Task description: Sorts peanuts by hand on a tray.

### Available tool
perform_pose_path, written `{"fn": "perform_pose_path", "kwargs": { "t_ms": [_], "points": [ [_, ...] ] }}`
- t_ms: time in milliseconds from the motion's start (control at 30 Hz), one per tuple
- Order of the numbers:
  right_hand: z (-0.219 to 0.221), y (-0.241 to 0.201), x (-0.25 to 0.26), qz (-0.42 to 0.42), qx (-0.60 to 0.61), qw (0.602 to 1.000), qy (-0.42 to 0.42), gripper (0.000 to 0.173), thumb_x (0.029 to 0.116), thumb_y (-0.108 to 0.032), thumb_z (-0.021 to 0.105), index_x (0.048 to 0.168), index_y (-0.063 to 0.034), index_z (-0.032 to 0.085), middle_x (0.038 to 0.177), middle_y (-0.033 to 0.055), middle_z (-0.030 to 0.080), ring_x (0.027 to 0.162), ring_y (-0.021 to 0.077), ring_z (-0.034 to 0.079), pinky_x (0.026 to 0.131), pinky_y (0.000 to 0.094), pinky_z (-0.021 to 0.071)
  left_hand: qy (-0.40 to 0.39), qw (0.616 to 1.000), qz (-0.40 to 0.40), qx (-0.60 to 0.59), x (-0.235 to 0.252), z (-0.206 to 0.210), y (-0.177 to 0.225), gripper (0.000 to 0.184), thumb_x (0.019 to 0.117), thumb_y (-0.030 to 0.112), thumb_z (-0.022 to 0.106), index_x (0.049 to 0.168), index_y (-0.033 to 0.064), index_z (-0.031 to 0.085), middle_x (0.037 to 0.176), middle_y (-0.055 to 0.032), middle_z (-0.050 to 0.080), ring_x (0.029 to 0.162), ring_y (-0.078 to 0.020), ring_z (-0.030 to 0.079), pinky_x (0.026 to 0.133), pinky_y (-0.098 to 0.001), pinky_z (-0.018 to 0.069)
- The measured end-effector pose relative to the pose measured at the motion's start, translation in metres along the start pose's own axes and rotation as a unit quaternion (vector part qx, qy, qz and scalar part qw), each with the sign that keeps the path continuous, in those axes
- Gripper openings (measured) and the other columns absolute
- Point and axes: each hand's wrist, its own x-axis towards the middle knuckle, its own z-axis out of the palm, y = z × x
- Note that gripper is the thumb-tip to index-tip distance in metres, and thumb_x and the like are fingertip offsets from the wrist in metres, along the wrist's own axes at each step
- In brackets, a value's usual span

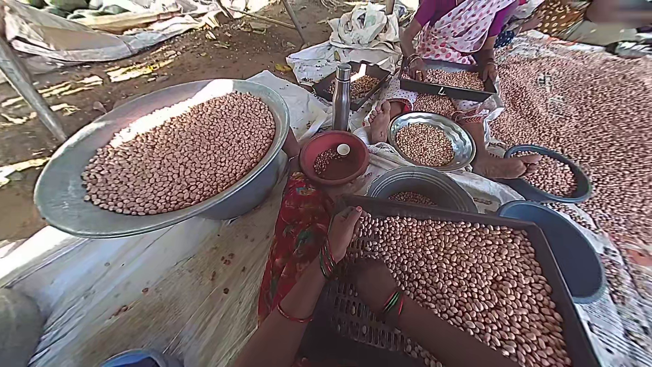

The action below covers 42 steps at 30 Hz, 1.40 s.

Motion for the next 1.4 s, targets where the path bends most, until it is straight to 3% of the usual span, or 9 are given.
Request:
{"fn": "perform_pose_path", "kwargs": {
  "t_ms": [133, 333, 500, 567, 633, 733, 1000, 1200, 1400],
  "points": [
    [0.004, -0.006, -0.006, -0.012, -0.001, 1.000, -0.007, 0.027, 0.0996, 0.003, 0.051, 0.119, 0.0098, 0.068, 0.117, 0.0304, 0.068, 0.106, 0.0478, 0.068, 0.087, 0.0592, 0.0539, -0.004, 1.000, -0.004, 0.027, 0.001, 0.001, -0.001, 0.030, 0.1107, 0.010, 0.037, 0.093, 0.0028, 0.060, 0.052, 0.0099, 0.043, 0.041, 0.0033, 0.038, 0.042, -0.0115, 0.0340],
    [0.037, -0.005, -0.013, -0.055, -0.050, 0.982, 0.172, 0.015, 0.0896, -0.001, 0.065, 0.098, 0.0047, 0.076, 0.092, 0.0223, 0.074, 0.077, 0.0379, 0.074, 0.064, 0.0496, 0.0595, 0.002, 1.000, 0.011, 0.021, 0.001, -0.001, -0.004, 0.029, 0.1108, 0.010, 0.036, 0.096, 0.0029, 0.060, 0.052, 0.0103, 0.043, 0.041, 0.0028, 0.038, 0.042, -0.0122, 0.0348],
    [0.005, -0.005, -0.031, -0.099, 0.040, 0.991, -0.086, 0.018, 0.0963, 0.001, 0.059, 0.105, 0.0076, 0.073, 0.105, 0.0290, 0.071, 0.099, 0.0489, 0.070, 0.081, 0.0648, 0.0534, 0.043, 0.976, 0.157, -0.143, 0.001, -0.003, -0.006, 0.042, 0.1077, 0.008, 0.023, 0.091, 0.0070, 0.062, 0.049, 0.0133, 0.044, 0.040, 0.0046, 0.039, 0.043, -0.0120, 0.0359],
    [-0.029, 0.008, -0.024, -0.023, 0.028, 0.993, -0.112, 0.023, 0.0999, 0.000, 0.055, 0.116, 0.0060, 0.070, 0.115, 0.0308, 0.068, 0.105, 0.0511, 0.067, 0.085, 0.0663, 0.0521, 0.055, 0.966, 0.188, -0.168, 0.001, -0.004, -0.005, 0.045, 0.1074, 0.009, 0.020, 0.090, 0.0090, 0.061, 0.049, 0.0137, 0.045, 0.039, 0.0047, 0.040, 0.042, -0.0120, 0.0363],
    [-0.054, 0.036, -0.017, 0.065, 0.034, 0.997, -0.036, 0.028, 0.1042, -0.004, 0.049, 0.123, 0.0043, 0.068, 0.119, 0.0308, 0.068, 0.110, 0.0511, 0.066, 0.091, 0.0650, 0.0515, 0.063, 0.965, 0.193, -0.168, 0.000, -0.003, -0.005, 0.044, 0.1070, 0.007, 0.021, 0.090, 0.0080, 0.062, 0.049, 0.0133, 0.045, 0.040, 0.0046, 0.040, 0.043, -0.0122, 0.0365],
    [-0.067, 0.066, -0.013, 0.112, 0.091, 0.984, 0.102, 0.031, 0.1063, -0.009, 0.049, 0.124, 0.0042, 0.070, 0.120, 0.0288, 0.069, 0.113, 0.0464, 0.067, 0.096, 0.0593, 0.0515, 0.046, 0.973, 0.183, -0.132, 0.000, -0.004, -0.006, 0.040, 0.1055, 0.006, 0.025, 0.091, 0.0073, 0.062, 0.050, 0.0142, 0.045, 0.041, 0.0049, 0.040, 0.044, -0.0122, 0.0369],
    [-0.044, 0.040, 0.024, 0.108, 0.013, 0.992, -0.058, 0.032, 0.1045, -0.005, 0.049, 0.131, 0.0044, 0.064, 0.139, 0.0306, 0.057, 0.125, 0.0516, 0.057, 0.099, 0.0665, 0.0469, 0.028, 0.992, 0.091, 0.083, -0.004, -0.003, -0.006, 0.025, 0.1066, 0.008, 0.040, 0.097, 0.0011, 0.062, 0.059, 0.0114, 0.043, 0.047, 0.0039, 0.038, 0.048, -0.0127, 0.0346],
    [-0.041, 0.041, 0.027, 0.110, 0.050, 0.991, -0.061, 0.031, 0.1041, -0.002, 0.048, 0.129, 0.0065, 0.064, 0.138, 0.0316, 0.058, 0.125, 0.0512, 0.058, 0.102, 0.0669, 0.0450, 0.033, 0.979, 0.021, 0.202, 0.001, 0.001, -0.007, 0.024, 0.1080, 0.013, 0.047, 0.104, -0.0033, 0.064, 0.065, 0.0051, 0.046, 0.051, 0.0007, 0.040, 0.051, -0.0154, 0.0347],
    [-0.066, 0.046, 0.010, 0.080, 0.162, 0.980, 0.086, 0.032, 0.1063, -0.011, 0.050, 0.126, 0.0105, 0.063, 0.127, 0.0314, 0.064, 0.120, 0.0455, 0.064, 0.100, 0.0578, 0.0508, -0.009, 0.985, -0.088, 0.150, 0.003, -0.001, -0.013, 0.039, 0.1133, 0.023, 0.025, 0.108, 0.0004, 0.056, 0.071, 0.0038, 0.053, 0.056, -0.0032, 0.050, 0.056, -0.0210, 0.0448]
  ]
}}
